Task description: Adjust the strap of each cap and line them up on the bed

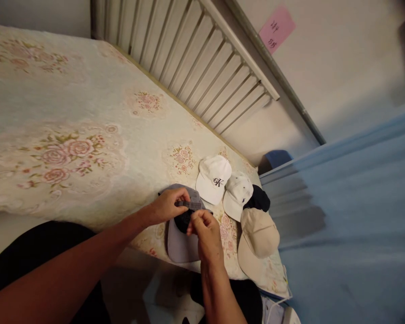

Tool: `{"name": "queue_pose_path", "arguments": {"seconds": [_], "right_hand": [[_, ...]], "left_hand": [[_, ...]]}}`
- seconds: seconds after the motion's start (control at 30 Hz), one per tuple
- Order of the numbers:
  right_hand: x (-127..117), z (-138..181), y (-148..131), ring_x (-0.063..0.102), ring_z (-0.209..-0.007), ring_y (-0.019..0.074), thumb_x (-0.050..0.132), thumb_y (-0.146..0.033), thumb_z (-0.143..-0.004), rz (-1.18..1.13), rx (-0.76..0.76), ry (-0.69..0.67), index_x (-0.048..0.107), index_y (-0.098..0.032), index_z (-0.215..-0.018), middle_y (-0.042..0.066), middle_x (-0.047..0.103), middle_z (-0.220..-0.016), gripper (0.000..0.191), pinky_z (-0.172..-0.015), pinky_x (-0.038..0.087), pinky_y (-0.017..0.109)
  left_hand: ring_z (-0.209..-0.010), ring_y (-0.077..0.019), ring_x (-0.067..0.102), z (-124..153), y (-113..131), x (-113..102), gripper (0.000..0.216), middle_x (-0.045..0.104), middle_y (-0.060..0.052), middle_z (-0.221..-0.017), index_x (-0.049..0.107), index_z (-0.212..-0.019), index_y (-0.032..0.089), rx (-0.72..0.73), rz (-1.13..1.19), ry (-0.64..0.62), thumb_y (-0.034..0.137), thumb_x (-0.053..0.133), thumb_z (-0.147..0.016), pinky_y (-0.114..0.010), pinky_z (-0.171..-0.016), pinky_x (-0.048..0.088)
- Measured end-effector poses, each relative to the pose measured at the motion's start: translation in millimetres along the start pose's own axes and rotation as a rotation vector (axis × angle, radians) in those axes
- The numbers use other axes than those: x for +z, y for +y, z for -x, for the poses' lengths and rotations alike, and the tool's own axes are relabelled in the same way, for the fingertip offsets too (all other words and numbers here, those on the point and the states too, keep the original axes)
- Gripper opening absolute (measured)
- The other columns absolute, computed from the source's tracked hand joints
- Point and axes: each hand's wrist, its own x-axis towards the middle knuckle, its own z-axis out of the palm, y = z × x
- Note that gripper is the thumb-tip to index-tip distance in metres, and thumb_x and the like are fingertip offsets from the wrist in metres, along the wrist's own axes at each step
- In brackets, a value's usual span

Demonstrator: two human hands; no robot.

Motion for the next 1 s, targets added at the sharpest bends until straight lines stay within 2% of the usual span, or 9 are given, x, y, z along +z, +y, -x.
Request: {"name": "queue_pose_path", "arguments": {"seconds": [0.13,0.3,0.4,0.67,0.83,1.0], "right_hand": [[10.4,2.3,12.9,0.047,-0.045,0.0086,0.070,-0.043,-0.071,-0.325,0.190,-0.118,0.062,-0.017,-0.079,-0.003,0.056,-0.058,0.028,-0.045,0.038,0.022],[19.2,-8.2,15.2,0.040,-0.046,0.0077,0.070,-0.040,-0.070,-0.695,0.310,-0.055,0.060,-0.019,-0.075,-0.005,0.047,-0.057,0.024,-0.044,0.034,0.021],[21.3,-12.9,14.5,0.034,-0.046,0.0074,0.068,-0.035,-0.072,-0.727,0.297,-0.041,0.054,-0.021,-0.070,-0.006,0.041,-0.056,0.021,-0.044,0.033,0.021],[19.9,-12.4,12.2,0.031,-0.047,0.0067,0.070,-0.032,-0.070,-0.746,0.215,-0.015,0.040,-0.021,-0.061,-0.007,0.037,-0.057,0.034,-0.046,0.030,0.022],[20.4,-11.2,11.7,0.033,-0.046,0.0048,0.072,-0.028,-0.070,-0.841,0.203,-0.028,0.039,-0.020,-0.062,-0.008,0.041,-0.054,0.035,-0.046,0.030,0.018],[19.8,-12.7,11.9,0.034,-0.045,0.0038,0.071,-0.025,-0.070,-0.895,0.227,-0.049,0.040,-0.019,-0.062,-0.008,0.045,-0.053,0.033,-0.046,0.030,0.017]], "left_hand": [[-0.067,-0.0117,0.048,0.3,-0.2,-0.5,0.015,0.051,0.004,-0.071,0.052,-0.081,0.018,-0.038,0.136,-0.055,0.017,0.060,-0.068,-0.024,-0.062,0.038],[-0.066,-0.0110,0.047,0.7,1.9,-1.1,0.014,0.049,0.004,-0.071,0.052,-0.080,0.018,-0.059,0.222,-0.119,0.018,0.061,-0.070,-0.023,-0.061,0.037],[-0.067,-0.0108,0.048,1.1,2.8,-1.8,0.014,0.050,0.004,-0.072,0.051,-0.080,0.017,-0.057,0.307,-0.161,0.019,0.062,-0.070,-0.024,-0.062,0.038],[-0.065,-0.0111,0.047,2.8,9.4,-4.7,0.017,0.050,0.004,-0.068,0.050,-0.076,0.017,-0.119,0.399,-0.195,0.032,0.058,-0.078,-0.025,-0.062,0.038],[-0.066,-0.0114,0.048,3.6,14.5,-6.6,0.019,0.051,0.003,-0.068,0.049,-0.073,0.017,-0.116,0.414,-0.204,0.033,0.052,-0.082,-0.025,-0.063,0.037],[-0.067,-0.0121,0.048,3.8,16.3,-7.3,0.016,0.052,0.003,-0.068,0.050,-0.072,0.016,-0.123,0.384,-0.217,0.031,0.054,-0.078,-0.026,-0.064,0.038]]}}
